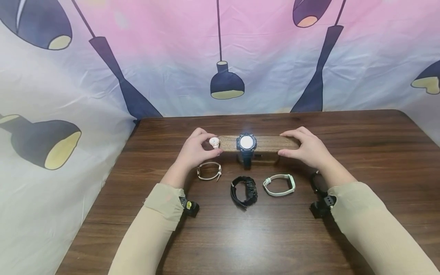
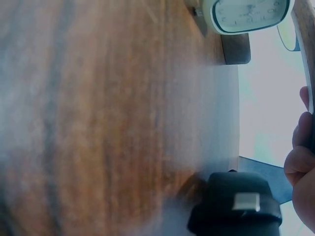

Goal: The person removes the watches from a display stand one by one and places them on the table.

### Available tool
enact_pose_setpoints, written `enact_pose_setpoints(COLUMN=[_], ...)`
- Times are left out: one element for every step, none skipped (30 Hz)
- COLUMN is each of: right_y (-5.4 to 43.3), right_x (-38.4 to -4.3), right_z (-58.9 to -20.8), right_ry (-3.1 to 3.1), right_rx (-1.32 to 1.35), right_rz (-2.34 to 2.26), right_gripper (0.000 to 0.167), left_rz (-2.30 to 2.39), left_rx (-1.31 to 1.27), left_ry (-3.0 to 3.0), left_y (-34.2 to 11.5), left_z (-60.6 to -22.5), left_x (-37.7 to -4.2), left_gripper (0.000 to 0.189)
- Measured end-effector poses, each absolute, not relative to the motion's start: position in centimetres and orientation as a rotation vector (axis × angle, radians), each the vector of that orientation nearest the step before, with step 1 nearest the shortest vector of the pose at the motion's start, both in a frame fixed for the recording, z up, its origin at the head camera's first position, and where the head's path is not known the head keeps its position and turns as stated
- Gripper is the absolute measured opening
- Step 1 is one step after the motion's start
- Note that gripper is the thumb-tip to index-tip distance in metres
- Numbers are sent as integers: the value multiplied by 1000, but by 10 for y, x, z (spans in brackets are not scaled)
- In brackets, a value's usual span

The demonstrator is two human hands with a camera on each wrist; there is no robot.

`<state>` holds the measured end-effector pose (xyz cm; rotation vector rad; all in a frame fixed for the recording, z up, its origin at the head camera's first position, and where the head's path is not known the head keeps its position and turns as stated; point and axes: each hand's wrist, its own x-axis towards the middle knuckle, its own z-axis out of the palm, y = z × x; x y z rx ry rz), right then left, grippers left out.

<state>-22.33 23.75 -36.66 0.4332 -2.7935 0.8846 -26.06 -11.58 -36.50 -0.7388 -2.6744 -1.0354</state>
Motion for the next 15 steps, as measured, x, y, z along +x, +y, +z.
enact_pose_setpoints(right_y=[238,238,238,239,239,239,240,240,240,240,240,240,241,241,241], right_x=[-224,-224,-224,-224,-224,-224,-224,-223,-223,-223,-223,-223,-222,-222,-222], right_z=[-367,-367,-367,-367,-367,-367,-367,-367,-367,-367,-367,-367,-366,-366,-366], right_ry=[-2792,-2789,-2788,-2786,-2786,-2786,-2787,-2788,-2789,-2790,-2792,-2793,-2793,-2794,-2793], right_rx=[430,427,423,420,418,415,415,412,409,406,404,404,404,406,407], right_rz=[885,886,887,886,884,884,884,884,883,883,882,882,883,880,880], right_gripper=[59,59,59,59,59,59,59,59,59,59,59,60,60,60,60], left_rz=[-1056,-1076,-1098,-1118,-1138,-1157,-1173,-1189,-1204,-1217,-1229,-1240,-1253,-1262,-1272], left_rx=[-728,-714,-697,-677,-658,-643,-632,-623,-620,-618,-619,-619,-620,-620,-621], left_ry=[-2653,-2632,-2613,-2599,-2583,-2569,-2556,-2541,-2529,-2517,-2504,-2495,-2485,-2477,-2470], left_y=[-116,-116,-117,-117,-117,-117,-118,-118,-117,-117,-117,-117,-117,-117,-117], left_z=[-365,-365,-365,-365,-365,-365,-364,-364,-364,-363,-363,-363,-363,-362,-362], left_x=[-260,-259,-259,-258,-257,-256,-255,-254,-253,-251,-250,-250,-248,-247,-246], left_gripper=[44,43,42,42,42,42,42,42,41,41,40,39,38,37,36])
